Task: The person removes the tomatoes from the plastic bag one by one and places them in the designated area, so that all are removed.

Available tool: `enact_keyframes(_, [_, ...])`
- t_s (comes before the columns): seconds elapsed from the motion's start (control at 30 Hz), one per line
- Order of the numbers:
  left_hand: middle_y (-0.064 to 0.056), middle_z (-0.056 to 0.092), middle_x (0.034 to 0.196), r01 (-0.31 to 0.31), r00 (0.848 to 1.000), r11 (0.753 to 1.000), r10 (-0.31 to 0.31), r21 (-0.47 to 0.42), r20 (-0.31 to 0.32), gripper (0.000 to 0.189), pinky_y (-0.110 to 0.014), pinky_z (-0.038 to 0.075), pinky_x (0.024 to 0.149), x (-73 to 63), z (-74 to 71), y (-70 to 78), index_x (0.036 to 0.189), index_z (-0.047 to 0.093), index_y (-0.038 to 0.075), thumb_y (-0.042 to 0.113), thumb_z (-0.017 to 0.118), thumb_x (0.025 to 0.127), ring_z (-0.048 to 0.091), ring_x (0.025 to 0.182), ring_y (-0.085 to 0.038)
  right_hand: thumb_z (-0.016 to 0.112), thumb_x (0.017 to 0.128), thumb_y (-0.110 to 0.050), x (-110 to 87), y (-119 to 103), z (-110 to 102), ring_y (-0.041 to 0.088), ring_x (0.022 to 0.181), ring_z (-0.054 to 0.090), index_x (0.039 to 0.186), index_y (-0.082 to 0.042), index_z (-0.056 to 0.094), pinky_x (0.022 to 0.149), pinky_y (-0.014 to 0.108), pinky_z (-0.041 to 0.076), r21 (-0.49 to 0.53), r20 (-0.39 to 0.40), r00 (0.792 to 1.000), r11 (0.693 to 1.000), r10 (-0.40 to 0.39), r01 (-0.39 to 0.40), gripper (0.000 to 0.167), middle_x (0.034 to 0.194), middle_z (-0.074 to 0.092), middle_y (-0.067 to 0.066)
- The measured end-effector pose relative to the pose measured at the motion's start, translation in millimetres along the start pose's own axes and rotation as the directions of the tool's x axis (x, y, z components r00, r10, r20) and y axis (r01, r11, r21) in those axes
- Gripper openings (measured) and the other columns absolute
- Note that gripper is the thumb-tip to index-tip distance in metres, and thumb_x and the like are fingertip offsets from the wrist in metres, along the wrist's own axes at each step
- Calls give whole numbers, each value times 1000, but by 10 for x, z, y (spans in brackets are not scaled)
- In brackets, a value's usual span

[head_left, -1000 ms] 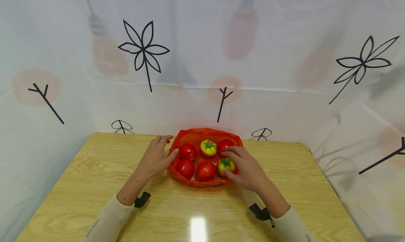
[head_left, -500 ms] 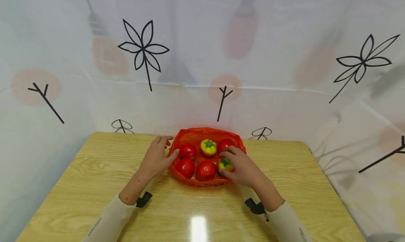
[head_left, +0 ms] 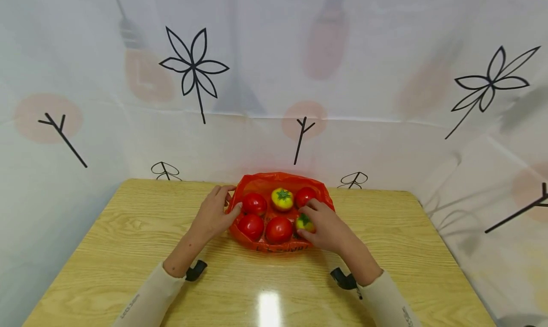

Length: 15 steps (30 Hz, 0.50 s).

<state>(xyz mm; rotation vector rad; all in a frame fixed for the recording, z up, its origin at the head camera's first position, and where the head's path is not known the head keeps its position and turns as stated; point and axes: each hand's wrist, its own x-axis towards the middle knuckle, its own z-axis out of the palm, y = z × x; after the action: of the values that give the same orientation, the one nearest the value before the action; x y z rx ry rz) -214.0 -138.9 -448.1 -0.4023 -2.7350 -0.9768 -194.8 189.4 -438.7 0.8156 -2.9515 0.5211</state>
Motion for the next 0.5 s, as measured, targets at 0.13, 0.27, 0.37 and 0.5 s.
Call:
enact_keyframes(0.13, [-6,57,99,5,1000,1000,-5,1,-4,50,-35,51,75,6,-1,-5,140,59,3,25,72,98,53,89,-22,86,89,-27,1,-4,0,28,113,60,131,-3,69,100,49,57,-2,7,1000,1000,1,-1,51,130,61,12])
enact_keyframes(0.27, [-5,57,98,10,1000,1000,-10,4,-3,48,-35,50,74,7,-10,0,139,60,3,25,71,98,53,87,-21,86,89,-27,1,-2,1,27,111,61,130,-3,69,99,49,57,1,12,1000,1000,2,-2,51,129,62,13])
enact_keyframes(0.37, [-5,57,98,12,1000,1000,-12,5,-1,47,-34,50,74,7,-14,3,138,60,3,25,71,98,53,87,-21,86,89,-27,1,3,1,26,108,60,130,-2,69,96,47,58,-1,18,1000,1000,0,0,51,126,63,12])
enact_keyframes(0.5, [-5,57,98,3,1000,1000,-3,-1,-8,46,-35,50,74,7,-20,6,137,61,2,24,72,98,53,87,-21,87,88,-28,-3,10,6,23,102,59,128,-3,69,91,43,58,-16,21,1000,1000,-6,6,50,121,63,10])
